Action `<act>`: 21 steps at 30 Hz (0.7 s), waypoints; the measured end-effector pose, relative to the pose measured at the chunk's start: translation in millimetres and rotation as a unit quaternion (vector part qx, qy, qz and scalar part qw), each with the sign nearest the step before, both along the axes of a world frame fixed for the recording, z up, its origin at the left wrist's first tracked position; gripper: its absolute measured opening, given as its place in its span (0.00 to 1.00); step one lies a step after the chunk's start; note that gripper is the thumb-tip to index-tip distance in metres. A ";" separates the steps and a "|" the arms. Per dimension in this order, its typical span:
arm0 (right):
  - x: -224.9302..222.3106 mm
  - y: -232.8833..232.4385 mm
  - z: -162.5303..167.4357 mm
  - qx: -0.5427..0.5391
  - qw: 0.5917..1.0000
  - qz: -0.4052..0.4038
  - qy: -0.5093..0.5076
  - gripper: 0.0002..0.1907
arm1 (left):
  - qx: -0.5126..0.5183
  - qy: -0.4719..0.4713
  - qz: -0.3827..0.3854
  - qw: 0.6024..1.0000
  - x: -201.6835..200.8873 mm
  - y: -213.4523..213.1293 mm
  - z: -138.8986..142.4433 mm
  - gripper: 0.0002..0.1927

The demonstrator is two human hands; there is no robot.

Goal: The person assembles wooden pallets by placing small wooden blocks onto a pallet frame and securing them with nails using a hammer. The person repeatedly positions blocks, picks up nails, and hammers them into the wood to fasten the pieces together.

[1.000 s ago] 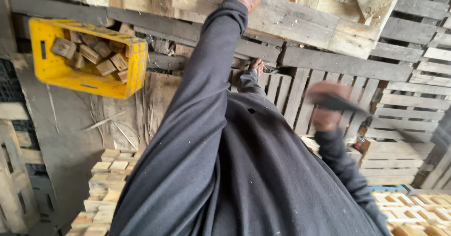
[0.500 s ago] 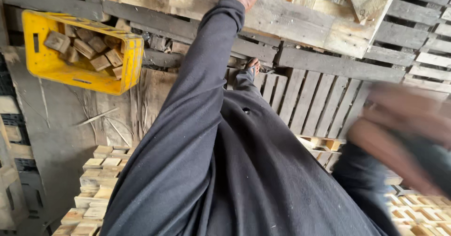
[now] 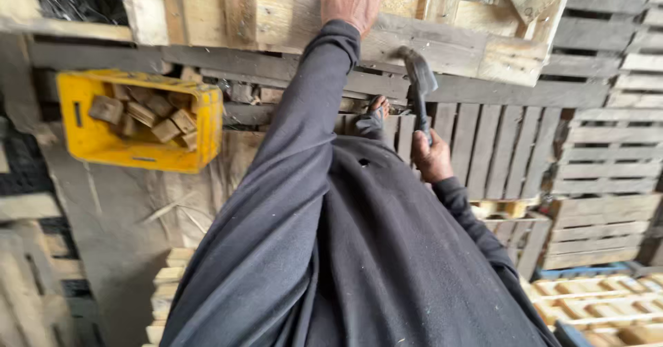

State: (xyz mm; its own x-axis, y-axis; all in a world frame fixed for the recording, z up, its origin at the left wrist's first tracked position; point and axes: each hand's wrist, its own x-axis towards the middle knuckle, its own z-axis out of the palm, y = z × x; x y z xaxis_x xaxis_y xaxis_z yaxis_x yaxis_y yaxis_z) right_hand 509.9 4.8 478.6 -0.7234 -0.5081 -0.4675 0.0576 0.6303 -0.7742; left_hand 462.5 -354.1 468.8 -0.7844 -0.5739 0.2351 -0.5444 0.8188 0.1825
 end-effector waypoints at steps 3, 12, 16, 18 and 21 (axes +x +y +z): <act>16.5 -0.6 10.4 0.018 0.985 -0.118 -0.126 0.19 | 0.004 -0.021 -0.025 0.999 0.1 5.6 8.2 0.28; 29.2 2.5 50.6 -0.064 0.975 -0.211 -0.033 0.17 | 0.117 -0.025 -0.044 0.992 -9.8 12.6 0.6 0.20; -55.6 20.9 52.2 -0.035 0.985 -0.164 0.036 0.18 | 0.219 0.055 0.044 0.973 -19.1 29.5 -1.9 0.19; -109.1 26.7 49.9 -0.029 0.986 -0.085 0.138 0.20 | 0.305 0.148 0.116 0.933 -15.9 44.5 2.0 0.15; -194.2 17.7 44.9 0.020 0.971 0.006 0.240 0.22 | 0.346 0.356 0.110 0.861 12.7 65.0 7.1 0.12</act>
